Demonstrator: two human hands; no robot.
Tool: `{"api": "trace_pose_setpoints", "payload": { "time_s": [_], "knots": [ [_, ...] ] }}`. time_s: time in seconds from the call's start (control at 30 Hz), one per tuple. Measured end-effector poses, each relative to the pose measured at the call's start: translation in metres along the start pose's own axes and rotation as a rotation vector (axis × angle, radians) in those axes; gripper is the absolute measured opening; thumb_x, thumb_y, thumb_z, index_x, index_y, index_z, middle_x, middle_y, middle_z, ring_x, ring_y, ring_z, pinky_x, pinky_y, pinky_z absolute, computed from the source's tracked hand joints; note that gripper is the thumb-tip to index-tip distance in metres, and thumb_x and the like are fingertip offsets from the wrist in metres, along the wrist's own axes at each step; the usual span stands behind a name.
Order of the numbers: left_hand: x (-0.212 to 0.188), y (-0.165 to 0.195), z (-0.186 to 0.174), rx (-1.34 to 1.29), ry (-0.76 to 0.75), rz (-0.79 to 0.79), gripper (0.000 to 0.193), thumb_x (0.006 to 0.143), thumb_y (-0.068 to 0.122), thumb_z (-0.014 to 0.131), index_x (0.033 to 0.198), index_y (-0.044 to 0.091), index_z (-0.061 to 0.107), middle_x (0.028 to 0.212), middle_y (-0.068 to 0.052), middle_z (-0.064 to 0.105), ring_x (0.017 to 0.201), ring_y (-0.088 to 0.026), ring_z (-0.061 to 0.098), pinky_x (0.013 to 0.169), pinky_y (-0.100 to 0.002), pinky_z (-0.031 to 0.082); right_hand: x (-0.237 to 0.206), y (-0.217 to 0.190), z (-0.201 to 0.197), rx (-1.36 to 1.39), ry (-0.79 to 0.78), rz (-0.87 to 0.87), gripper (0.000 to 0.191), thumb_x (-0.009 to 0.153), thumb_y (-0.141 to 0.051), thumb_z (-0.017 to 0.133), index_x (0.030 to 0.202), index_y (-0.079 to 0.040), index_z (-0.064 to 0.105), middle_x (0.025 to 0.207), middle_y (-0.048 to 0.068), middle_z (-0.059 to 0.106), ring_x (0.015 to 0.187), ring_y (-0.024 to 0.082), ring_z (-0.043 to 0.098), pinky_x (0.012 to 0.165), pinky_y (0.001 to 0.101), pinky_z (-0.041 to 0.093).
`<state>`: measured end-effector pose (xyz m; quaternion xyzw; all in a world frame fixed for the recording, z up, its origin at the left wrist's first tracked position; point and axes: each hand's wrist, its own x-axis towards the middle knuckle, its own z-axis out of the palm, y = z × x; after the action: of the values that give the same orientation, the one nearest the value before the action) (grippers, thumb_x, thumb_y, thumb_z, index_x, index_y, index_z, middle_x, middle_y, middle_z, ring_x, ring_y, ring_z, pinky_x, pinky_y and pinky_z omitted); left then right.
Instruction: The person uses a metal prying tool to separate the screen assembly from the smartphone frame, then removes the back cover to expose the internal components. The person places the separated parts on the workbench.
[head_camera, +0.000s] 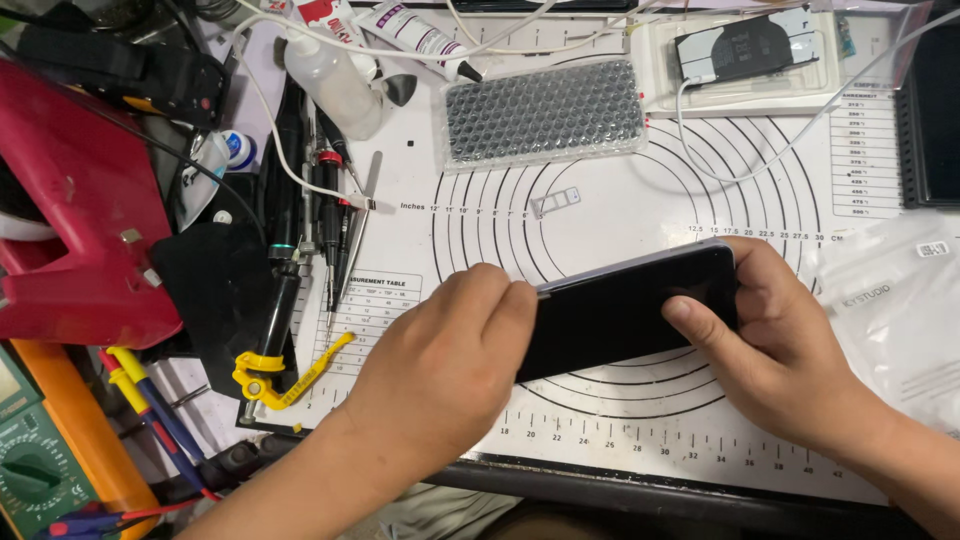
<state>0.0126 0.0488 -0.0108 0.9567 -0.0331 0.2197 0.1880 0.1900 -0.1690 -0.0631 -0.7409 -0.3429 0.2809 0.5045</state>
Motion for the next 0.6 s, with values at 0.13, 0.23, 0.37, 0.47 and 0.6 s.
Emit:
{"api": "trace_pose_setpoints", "payload": {
  "time_s": [0.13, 0.23, 0.37, 0.47, 0.6],
  "knots": [
    [-0.005, -0.006, -0.001, -0.002, -0.002, 0.007, 0.029, 0.084, -0.003, 0.064, 0.112, -0.010, 0.061, 0.096, -0.014, 0.055, 0.085, -0.027, 0.064, 0.067, -0.034, 0.057, 0.002, -0.001, -0.001, 0.003, -0.015, -0.051, 0.033, 0.098, -0.009, 0.058, 0.126, 0.003, 0.047, 0.100, 0.010, 0.070, 0.088, 0.010, 0.069, 0.073, 0.0233, 0.057],
    [-0.002, -0.009, -0.004, -0.075, -0.013, -0.036, 0.018, 0.088, -0.001, 0.065, 0.105, -0.005, 0.062, 0.093, -0.013, 0.055, 0.084, -0.028, 0.065, 0.069, -0.036, 0.056, 0.000, -0.001, -0.001, -0.033, -0.012, -0.099, 0.036, 0.097, -0.009, 0.059, 0.129, 0.003, 0.045, 0.100, 0.009, 0.069, 0.089, 0.010, 0.069, 0.074, 0.0228, 0.057],
    [0.006, -0.019, -0.018, -0.343, -0.074, -0.142, 0.010, 0.095, 0.006, 0.068, 0.103, 0.001, 0.066, 0.094, -0.011, 0.061, 0.077, -0.029, 0.066, 0.067, -0.038, 0.055, -0.003, 0.000, 0.000, -0.013, -0.008, -0.184, 0.038, 0.098, -0.008, 0.059, 0.131, 0.004, 0.043, 0.105, 0.010, 0.067, 0.095, 0.011, 0.065, 0.081, 0.0228, 0.055],
    [0.012, -0.024, -0.021, -0.449, -0.154, -0.224, 0.006, 0.094, 0.008, 0.069, 0.099, 0.004, 0.069, 0.087, -0.007, 0.064, 0.069, -0.026, 0.065, 0.063, -0.038, 0.054, -0.003, -0.002, -0.001, -0.026, -0.017, -0.215, 0.037, 0.098, -0.009, 0.059, 0.130, 0.004, 0.044, 0.105, 0.010, 0.067, 0.095, 0.011, 0.066, 0.082, 0.0228, 0.055],
    [0.003, -0.017, -0.007, -0.240, 0.013, -0.069, 0.017, 0.092, 0.002, 0.067, 0.108, -0.002, 0.064, 0.096, -0.012, 0.058, 0.080, -0.030, 0.065, 0.069, -0.038, 0.055, 0.000, -0.007, -0.006, -0.054, -0.006, -0.127, 0.036, 0.098, -0.009, 0.059, 0.129, 0.003, 0.045, 0.100, 0.010, 0.068, 0.089, 0.010, 0.068, 0.075, 0.0225, 0.057]
  ]
}}
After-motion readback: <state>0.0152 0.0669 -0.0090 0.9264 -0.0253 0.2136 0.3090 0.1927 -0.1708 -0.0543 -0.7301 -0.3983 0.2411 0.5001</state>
